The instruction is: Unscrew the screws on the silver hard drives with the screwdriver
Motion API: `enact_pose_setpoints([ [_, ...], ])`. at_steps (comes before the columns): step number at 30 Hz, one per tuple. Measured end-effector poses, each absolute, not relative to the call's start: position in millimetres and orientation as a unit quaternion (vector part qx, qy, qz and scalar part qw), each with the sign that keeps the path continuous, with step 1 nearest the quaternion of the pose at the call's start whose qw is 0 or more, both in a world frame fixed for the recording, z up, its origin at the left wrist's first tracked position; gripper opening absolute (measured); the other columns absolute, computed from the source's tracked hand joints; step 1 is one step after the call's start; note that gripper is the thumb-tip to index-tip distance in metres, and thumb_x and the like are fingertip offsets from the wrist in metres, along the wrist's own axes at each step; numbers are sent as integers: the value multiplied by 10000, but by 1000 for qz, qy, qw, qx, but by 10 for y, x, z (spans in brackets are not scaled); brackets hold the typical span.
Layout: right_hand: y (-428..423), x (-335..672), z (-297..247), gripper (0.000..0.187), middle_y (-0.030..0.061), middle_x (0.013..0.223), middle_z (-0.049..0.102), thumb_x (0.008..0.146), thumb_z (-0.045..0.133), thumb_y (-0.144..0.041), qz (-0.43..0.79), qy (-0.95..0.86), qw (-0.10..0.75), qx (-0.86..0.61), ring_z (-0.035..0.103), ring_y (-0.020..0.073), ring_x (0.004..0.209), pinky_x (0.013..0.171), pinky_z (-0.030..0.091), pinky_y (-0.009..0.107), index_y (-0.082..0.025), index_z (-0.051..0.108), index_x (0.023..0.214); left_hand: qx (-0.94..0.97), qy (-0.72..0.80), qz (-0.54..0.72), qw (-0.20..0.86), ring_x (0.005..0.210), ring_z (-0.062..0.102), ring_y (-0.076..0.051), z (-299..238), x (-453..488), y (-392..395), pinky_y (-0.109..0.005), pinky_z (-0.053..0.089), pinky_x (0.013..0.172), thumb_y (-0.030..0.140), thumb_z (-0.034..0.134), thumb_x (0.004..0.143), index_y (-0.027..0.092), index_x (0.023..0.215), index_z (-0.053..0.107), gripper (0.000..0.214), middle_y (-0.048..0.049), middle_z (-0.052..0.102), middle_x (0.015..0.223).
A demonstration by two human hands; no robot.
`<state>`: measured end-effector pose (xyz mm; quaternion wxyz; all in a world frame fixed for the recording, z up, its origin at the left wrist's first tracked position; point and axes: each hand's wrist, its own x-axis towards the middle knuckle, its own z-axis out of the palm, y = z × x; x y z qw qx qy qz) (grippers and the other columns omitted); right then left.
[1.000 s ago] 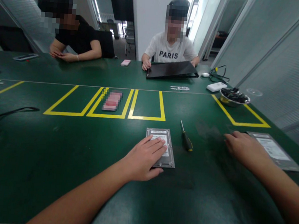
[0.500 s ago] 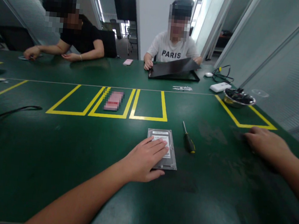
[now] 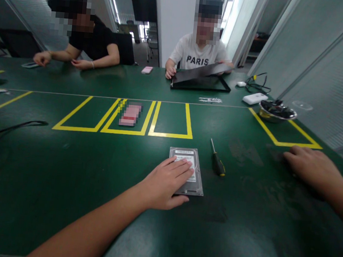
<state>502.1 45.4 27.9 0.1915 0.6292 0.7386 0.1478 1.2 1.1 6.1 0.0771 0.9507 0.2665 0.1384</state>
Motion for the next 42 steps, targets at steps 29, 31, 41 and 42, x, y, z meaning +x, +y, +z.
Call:
enact_pose_setpoints([
  [29, 389, 5021, 186, 245, 204, 1062, 559, 942, 408, -184, 174, 695, 195, 670, 546, 301, 927, 685, 395, 371, -123, 644, 923, 950, 271, 133, 83, 1444, 386, -306, 45, 19, 21, -510, 239, 1222, 510, 613, 871, 132, 1477, 416, 740, -158, 438, 1544],
  [31, 391, 5037, 184, 228, 210, 1075, 557, 930, 424, -181, 171, 695, 194, 671, 540, 296, 925, 692, 397, 370, -122, 643, 939, 950, 270, 133, 83, 1443, 390, -304, 52, 17, 20, -506, 244, 1221, 512, 607, 877, 132, 1473, 422, 730, -156, 442, 1542],
  [41, 370, 5085, 175, 210, 226, 1153, 533, 913, 462, -191, 151, 698, 193, 673, 499, 330, 987, 730, 394, 384, -126, 640, 1005, 951, 265, 140, 82, 1437, 400, -317, 17, 14, 24, -523, 262, 1210, 500, 626, 865, 135, 1482, 409, 748, -165, 438, 1542],
  [42, 368, 5089, 173, 216, 226, 1159, 534, 920, 460, -196, 148, 698, 193, 674, 498, 329, 987, 733, 393, 384, -127, 642, 1014, 950, 265, 141, 83, 1437, 400, -319, 17, 14, 24, -525, 263, 1209, 499, 627, 865, 137, 1483, 408, 749, -166, 438, 1543],
])
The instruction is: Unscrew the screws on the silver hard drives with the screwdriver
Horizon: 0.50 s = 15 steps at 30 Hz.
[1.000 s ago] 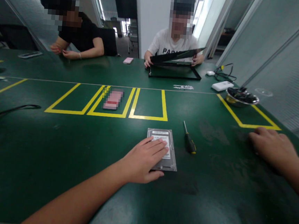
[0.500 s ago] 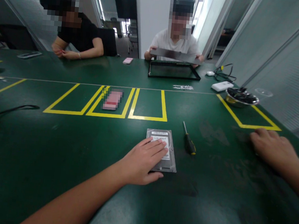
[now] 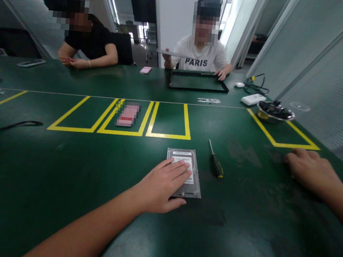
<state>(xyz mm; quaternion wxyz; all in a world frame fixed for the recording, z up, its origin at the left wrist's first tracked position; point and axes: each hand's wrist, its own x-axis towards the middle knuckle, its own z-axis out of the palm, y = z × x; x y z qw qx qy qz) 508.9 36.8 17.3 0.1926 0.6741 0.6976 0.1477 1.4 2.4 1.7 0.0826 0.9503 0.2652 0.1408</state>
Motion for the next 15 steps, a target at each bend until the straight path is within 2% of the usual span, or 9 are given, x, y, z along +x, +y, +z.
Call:
enact_pose_setpoints([
  [7, 331, 5088, 184, 308, 243, 1242, 551, 977, 439, -260, 139, 697, 177, 681, 518, 321, 1031, 778, 400, 390, -95, 675, 1087, 950, 267, 136, 81, 1443, 391, -314, 40, 17, 21, -521, 250, 1216, 497, 624, 872, 135, 1479, 415, 737, -166, 436, 1543],
  [11, 274, 5075, 209, 281, 237, 1302, 550, 928, 541, -219, 140, 706, 173, 673, 528, 312, 1065, 799, 393, 396, -90, 699, 1121, 951, 265, 138, 78, 1439, 398, -316, 44, 17, 18, -525, 264, 1211, 494, 625, 871, 132, 1479, 414, 738, -167, 445, 1537],
  [15, 253, 5075, 239, 256, 235, 1279, 572, 918, 564, -201, 142, 717, 165, 663, 534, 299, 1075, 800, 388, 397, -101, 721, 1093, 950, 265, 144, 77, 1434, 406, -318, 41, 22, 19, -527, 273, 1208, 487, 636, 865, 133, 1468, 427, 729, -167, 453, 1531],
])
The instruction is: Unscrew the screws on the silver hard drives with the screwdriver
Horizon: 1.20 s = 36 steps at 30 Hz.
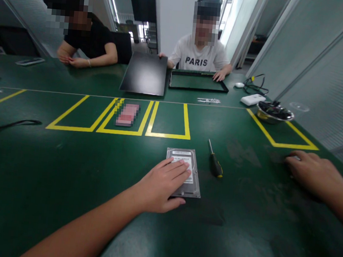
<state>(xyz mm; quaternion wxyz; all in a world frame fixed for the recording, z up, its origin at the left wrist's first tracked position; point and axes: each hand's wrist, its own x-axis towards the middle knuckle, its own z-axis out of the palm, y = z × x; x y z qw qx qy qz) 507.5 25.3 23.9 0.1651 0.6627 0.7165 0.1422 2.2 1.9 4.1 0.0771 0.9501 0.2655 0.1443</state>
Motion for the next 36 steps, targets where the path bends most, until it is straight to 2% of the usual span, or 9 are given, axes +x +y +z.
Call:
enact_pose_setpoints([
  [6, 306, 5080, 241, 164, 240, 1219, 593, 894, 584, -155, 142, 726, 158, 654, 555, 268, 1016, 731, 373, 392, -122, 720, 979, 950, 264, 145, 76, 1429, 413, -317, 37, 21, 16, -531, 280, 1204, 479, 643, 861, 132, 1465, 431, 728, -168, 463, 1524],
  [14, 298, 5062, 198, 58, 230, 1115, 611, 807, 597, -178, 142, 718, 128, 669, 548, 336, 932, 666, 370, 428, -173, 655, 815, 952, 268, 130, 75, 1450, 378, -304, 37, 18, 15, -514, 242, 1222, 494, 624, 868, 132, 1472, 422, 733, -156, 436, 1546],
  [19, 339, 4871, 231, 148, 253, 1066, 611, 839, 459, -232, 115, 722, 28, 682, 553, 357, 872, 696, 433, 501, -192, 593, 792, 952, 267, 128, 75, 1449, 380, -306, 39, 21, 18, -516, 250, 1218, 490, 618, 873, 132, 1482, 407, 737, -156, 433, 1548],
  [22, 372, 4502, 309, 134, 232, 1042, 615, 853, 437, -264, 74, 740, -67, 665, 565, 342, 938, 855, 457, 529, -201, 549, 819, 952, 263, 136, 72, 1438, 397, -312, 37, 20, 18, -521, 266, 1209, 474, 623, 874, 128, 1471, 421, 719, -166, 458, 1528],
  [25, 275, 3919, 422, 115, 163, 1038, 626, 887, 444, -290, -7, 764, -155, 627, 584, 279, 1011, 955, 463, 443, -214, 519, 844, 952, 262, 145, 71, 1433, 406, -314, 28, 20, 16, -525, 275, 1204, 461, 631, 871, 133, 1467, 426, 710, -168, 464, 1523],
  [27, 118, 3457, 500, 195, 121, 1045, 636, 965, 394, -348, -68, 767, -197, 607, 615, 226, 966, 864, 517, 367, -214, 536, 965, 951, 262, 145, 71, 1436, 401, -313, 19, 21, 15, -525, 271, 1206, 456, 630, 872, 135, 1470, 422, 710, -165, 458, 1528],
  [29, -73, 2996, 566, 253, 60, 925, 643, 1009, 346, -382, -140, 767, -229, 582, 632, 178, 856, 758, 536, 302, -226, 545, 1000, 952, 262, 141, 71, 1439, 394, -316, 13, 23, 13, -523, 268, 1207, 450, 629, 870, 133, 1476, 414, 716, -164, 447, 1536],
  [32, -296, 2418, 624, 206, 20, 808, 588, 984, 453, -371, -380, 683, -351, 515, 575, 149, 752, 691, 505, 276, -213, 552, 897, 952, 265, 137, 72, 1438, 389, -325, 20, 33, 7, -525, 261, 1209, 438, 639, 859, 125, 1481, 402, 736, -171, 446, 1534],
  [36, -345, 1992, 588, 194, -13, 745, 529, 963, 507, -347, -512, 605, -403, 456, 501, 119, 682, 640, 453, 250, -203, 547, 839, 950, 272, 135, 79, 1428, 397, -322, 60, 52, -5, -525, 248, 1215, 423, 660, 846, 139, 1437, 455, 687, -157, 481, 1507],
])
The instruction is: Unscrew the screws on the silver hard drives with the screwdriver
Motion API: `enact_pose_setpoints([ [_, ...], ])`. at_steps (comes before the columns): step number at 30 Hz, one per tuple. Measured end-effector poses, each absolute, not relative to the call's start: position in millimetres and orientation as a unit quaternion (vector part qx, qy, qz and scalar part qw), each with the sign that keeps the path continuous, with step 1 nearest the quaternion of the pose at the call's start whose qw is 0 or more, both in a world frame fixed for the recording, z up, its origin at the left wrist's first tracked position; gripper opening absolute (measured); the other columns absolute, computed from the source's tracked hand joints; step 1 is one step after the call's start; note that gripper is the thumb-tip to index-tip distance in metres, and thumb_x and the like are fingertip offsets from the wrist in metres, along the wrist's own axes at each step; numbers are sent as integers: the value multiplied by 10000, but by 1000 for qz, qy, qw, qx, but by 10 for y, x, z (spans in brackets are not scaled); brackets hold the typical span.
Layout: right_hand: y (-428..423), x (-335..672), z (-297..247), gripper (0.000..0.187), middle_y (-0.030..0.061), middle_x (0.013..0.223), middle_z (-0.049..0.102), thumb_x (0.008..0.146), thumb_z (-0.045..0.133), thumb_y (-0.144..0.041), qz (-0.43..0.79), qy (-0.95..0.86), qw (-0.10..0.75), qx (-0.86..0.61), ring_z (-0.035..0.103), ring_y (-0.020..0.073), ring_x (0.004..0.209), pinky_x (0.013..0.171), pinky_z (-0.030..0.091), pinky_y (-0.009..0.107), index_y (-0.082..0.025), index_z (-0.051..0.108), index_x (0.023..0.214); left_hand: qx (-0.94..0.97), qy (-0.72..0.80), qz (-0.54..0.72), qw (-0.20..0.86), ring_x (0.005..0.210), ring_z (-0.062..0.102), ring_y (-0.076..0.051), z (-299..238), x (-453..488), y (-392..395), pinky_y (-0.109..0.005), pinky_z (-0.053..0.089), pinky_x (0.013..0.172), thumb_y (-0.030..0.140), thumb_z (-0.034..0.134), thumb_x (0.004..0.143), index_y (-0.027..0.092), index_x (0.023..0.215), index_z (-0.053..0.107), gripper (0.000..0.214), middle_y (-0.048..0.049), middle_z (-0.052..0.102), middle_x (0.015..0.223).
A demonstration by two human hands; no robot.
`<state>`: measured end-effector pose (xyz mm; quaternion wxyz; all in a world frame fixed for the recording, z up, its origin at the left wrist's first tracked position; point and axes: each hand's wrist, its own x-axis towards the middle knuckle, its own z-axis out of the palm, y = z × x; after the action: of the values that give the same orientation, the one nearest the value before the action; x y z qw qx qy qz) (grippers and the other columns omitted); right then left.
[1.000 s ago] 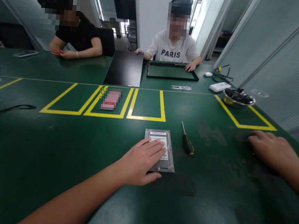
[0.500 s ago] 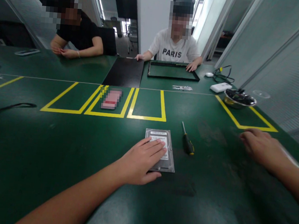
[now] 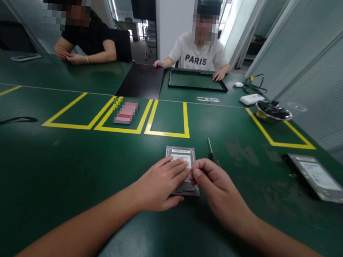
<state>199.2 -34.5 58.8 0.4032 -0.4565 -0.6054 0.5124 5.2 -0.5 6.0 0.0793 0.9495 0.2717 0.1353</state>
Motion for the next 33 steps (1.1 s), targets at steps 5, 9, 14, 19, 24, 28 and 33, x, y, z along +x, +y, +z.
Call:
enact_pose_setpoints([
  [5, -232, 1899, 409, 174, -14, 774, 548, 973, 510, -354, 493, -574, 467, -458, 503, 119, 694, 649, 439, 256, -206, 553, 891, 949, 271, 142, 81, 1431, 395, -322, 77, 57, -6, -533, 252, 1214, 422, 677, 840, 148, 1434, 450, 693, -153, 474, 1515],
  [9, -214, 1988, 270, 144, -4, 798, 555, 988, 477, -324, 419, -611, 467, -483, 505, 128, 694, 623, 423, 261, -212, 538, 922, 943, 240, 222, 62, 1326, 515, -348, 37, 47, -2, -554, 352, 1154, 533, 642, 856, 96, 1347, 514, 669, -200, 595, 1368],
  [14, -297, 2034, 184, 111, 11, 816, 553, 966, 508, -264, 374, -662, 439, -478, 514, 149, 748, 678, 413, 281, -213, 572, 892, 867, 215, 450, 10, 830, 652, -200, -17, 30, -58, -378, 572, 808, 287, 689, 864, 157, 955, 606, 179, -73, 683, 875],
  [19, -365, 1977, 183, 117, 17, 852, 557, 977, 457, -192, 352, -744, 408, -396, 526, 144, 782, 713, 432, 281, -218, 547, 907, 849, 218, 482, -15, 819, 641, -168, 25, 29, -117, -314, 588, 755, 132, 730, 831, 139, 1041, 635, 231, -64, 672, 894],
  [24, -388, 1979, 192, 110, 9, 854, 563, 972, 474, -181, 386, -735, 422, -364, 539, 135, 790, 727, 440, 272, -219, 563, 918, 854, 194, 483, -3, 841, 684, -143, 109, 43, -139, -275, 603, 766, 162, 705, 878, 161, 1031, 684, 155, -42, 703, 915],
  [28, -408, 1968, 207, 109, 6, 846, 573, 974, 507, -241, 445, -693, 426, -374, 549, 134, 798, 751, 451, 273, -211, 577, 896, 862, 188, 471, 8, 880, 709, -144, 124, 30, -150, -262, 618, 799, 161, 712, 880, 155, 1048, 695, 169, -47, 733, 950],
  [33, -465, 1952, 215, 173, 7, 819, 579, 970, 535, -323, 488, -650, 429, -393, 542, 136, 784, 741, 455, 272, -204, 594, 860, 850, 200, 487, 31, 889, 736, -146, 96, 12, -183, -246, 635, 787, 138, 717, 873, 165, 1072, 703, 201, -35, 752, 962],
])
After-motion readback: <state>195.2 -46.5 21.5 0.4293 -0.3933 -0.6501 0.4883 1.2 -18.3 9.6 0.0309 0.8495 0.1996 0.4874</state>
